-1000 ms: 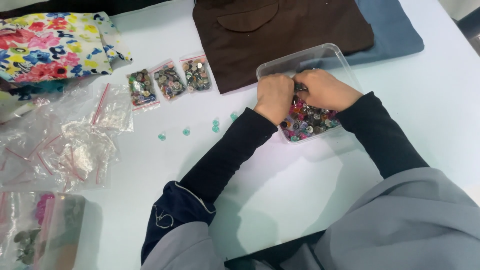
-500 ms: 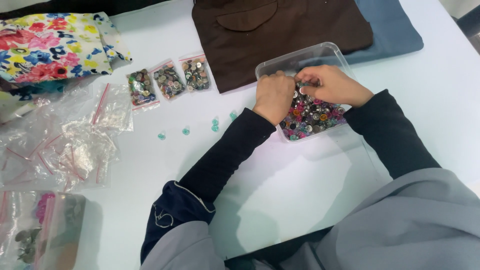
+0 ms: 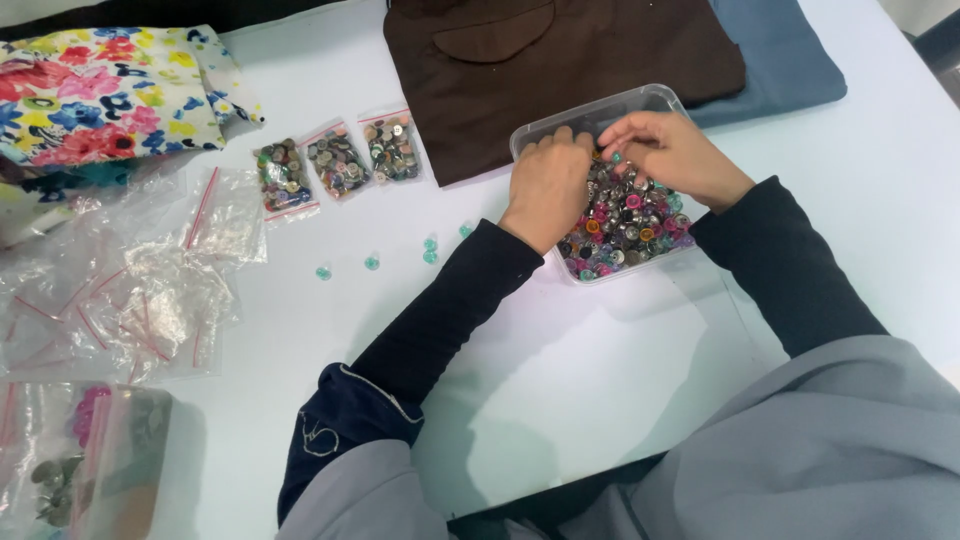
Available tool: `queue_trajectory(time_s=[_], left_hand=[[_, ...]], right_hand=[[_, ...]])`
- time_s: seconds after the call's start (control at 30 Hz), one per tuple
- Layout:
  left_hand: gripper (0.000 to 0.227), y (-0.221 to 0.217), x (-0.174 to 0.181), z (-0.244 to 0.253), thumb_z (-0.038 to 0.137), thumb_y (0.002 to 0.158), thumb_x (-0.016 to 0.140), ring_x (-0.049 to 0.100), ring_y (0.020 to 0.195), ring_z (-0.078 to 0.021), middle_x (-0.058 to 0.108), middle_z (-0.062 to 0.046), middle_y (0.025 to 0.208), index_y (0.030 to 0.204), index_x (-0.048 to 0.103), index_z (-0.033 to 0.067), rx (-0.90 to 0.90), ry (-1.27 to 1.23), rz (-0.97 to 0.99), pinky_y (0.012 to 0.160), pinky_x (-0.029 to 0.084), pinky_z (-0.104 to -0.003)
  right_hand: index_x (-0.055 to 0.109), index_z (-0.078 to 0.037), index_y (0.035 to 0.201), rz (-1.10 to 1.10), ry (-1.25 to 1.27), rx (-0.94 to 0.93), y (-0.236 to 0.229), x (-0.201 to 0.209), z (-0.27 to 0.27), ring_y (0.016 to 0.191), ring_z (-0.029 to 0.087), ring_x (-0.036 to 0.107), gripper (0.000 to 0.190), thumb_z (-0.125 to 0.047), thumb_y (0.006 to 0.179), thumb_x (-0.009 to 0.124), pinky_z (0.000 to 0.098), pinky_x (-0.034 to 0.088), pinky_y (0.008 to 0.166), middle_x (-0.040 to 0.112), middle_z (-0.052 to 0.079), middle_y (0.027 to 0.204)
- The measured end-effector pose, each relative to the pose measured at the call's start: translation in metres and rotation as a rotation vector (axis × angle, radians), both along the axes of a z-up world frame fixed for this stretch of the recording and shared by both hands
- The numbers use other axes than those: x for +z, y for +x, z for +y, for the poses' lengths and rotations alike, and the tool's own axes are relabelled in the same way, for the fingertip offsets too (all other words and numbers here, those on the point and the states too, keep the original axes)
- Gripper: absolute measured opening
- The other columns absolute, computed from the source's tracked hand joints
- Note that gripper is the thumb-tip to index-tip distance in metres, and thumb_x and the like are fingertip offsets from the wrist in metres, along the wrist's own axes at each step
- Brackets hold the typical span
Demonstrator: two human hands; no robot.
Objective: Sorting various colored buttons from a large container into smaller plastic zip-lock bags.
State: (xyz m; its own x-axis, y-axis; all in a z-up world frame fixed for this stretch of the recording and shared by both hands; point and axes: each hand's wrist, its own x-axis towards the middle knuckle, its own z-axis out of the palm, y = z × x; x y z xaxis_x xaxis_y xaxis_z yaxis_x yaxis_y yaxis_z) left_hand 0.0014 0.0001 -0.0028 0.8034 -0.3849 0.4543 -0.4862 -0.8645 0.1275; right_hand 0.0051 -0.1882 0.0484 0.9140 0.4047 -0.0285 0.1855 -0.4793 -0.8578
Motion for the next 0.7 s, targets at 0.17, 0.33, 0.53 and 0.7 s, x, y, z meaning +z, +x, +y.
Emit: queue_trajectory(time_s=[0.17,0.33,0.53,0.7], left_hand=[[0.017,-0.003,0.003,0.002,0.007,0.067,0.083,0.062,0.058,-0.0232,0.061,-0.006,0.066,0.081,0.074,0.0109,-0.046,0.071,-0.07,0.06,0.039,-0.037],[0.014,0.002,-0.01,0.0,0.005,0.064,0.084,0.058,0.051,-0.0222,0.061,-0.006,0.058,0.071,0.074,0.0127,-0.049,0.087,-0.105,0.058,0.034,-0.037],[0.014,-0.001,-0.016,-0.003,0.001,0.061,0.084,0.058,0.05,-0.0217,0.062,-0.005,0.052,0.063,0.074,0.0103,0.018,0.125,-0.086,0.06,0.033,-0.037],[0.015,-0.001,-0.013,-0.004,0.001,0.06,0.084,0.059,0.049,-0.0205,0.062,-0.004,0.051,0.064,0.074,0.0103,0.021,0.139,-0.089,0.059,0.033,-0.037]], right_hand=[[0.068,0.003,0.12,-0.095,-0.06,-0.039,0.001,-0.007,0.001,0.079,0.023,0.07,0.03,0.007,0.096,0.05,0.0283,0.056,0.055,0.073,0.02,0.1],[0.074,-0.004,0.108,-0.218,-0.233,-0.046,0.003,-0.008,0.007,0.076,0.023,0.073,0.018,-0.006,0.1,0.057,0.0352,0.055,0.055,0.074,0.013,0.086],[0.075,0.0,0.116,-0.224,-0.565,0.106,-0.001,-0.005,0.015,0.091,0.044,0.073,0.032,-0.022,0.093,0.07,0.0529,0.058,0.075,0.075,0.025,0.103],[0.075,0.001,0.106,-0.212,-0.621,0.135,0.001,-0.009,0.015,0.098,0.05,0.07,0.028,-0.022,0.091,0.072,0.0581,0.057,0.081,0.074,0.026,0.103]])
